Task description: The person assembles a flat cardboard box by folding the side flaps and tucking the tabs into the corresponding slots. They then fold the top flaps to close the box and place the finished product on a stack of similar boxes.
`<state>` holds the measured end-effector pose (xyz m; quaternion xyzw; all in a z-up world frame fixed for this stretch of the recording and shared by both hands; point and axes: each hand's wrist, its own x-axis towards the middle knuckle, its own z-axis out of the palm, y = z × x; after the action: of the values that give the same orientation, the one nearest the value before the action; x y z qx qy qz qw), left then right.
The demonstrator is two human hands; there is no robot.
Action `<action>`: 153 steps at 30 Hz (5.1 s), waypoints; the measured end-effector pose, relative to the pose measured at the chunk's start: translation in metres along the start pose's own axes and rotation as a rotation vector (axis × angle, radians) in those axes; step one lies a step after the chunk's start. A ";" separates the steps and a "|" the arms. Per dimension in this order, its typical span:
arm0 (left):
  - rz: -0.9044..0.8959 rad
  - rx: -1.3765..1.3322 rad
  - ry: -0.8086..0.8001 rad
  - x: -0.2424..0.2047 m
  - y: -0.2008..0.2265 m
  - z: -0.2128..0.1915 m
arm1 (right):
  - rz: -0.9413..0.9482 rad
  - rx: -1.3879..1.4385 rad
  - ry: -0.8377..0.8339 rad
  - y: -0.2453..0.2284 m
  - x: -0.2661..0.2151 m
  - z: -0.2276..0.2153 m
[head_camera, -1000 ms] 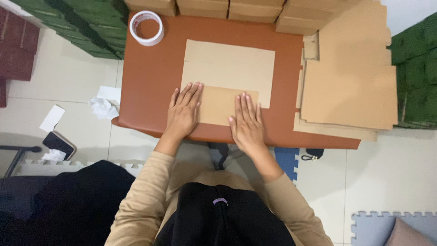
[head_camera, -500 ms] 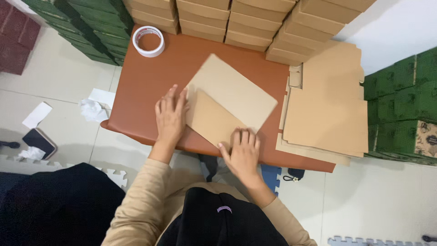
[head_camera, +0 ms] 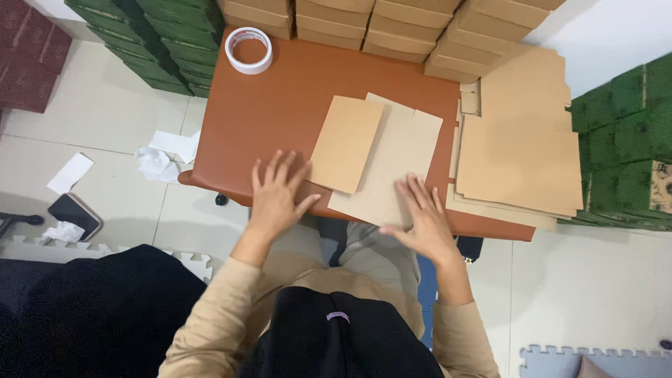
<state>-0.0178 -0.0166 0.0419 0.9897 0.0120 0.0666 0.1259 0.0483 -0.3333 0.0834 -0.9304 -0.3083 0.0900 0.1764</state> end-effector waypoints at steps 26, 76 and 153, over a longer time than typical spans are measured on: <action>0.213 -0.408 -0.195 0.014 0.024 -0.041 | -0.156 -0.382 0.293 -0.047 0.001 0.091; 0.040 -0.425 0.033 0.045 -0.029 0.028 | -0.102 -0.188 0.229 -0.074 0.039 0.089; 0.010 -0.475 -0.138 0.069 0.000 0.010 | 0.158 -0.142 -0.024 -0.018 0.054 0.058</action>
<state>0.0514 -0.0160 0.0414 0.9346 -0.0173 0.0006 0.3553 0.0652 -0.2719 0.0340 -0.9609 -0.2417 0.0926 0.0986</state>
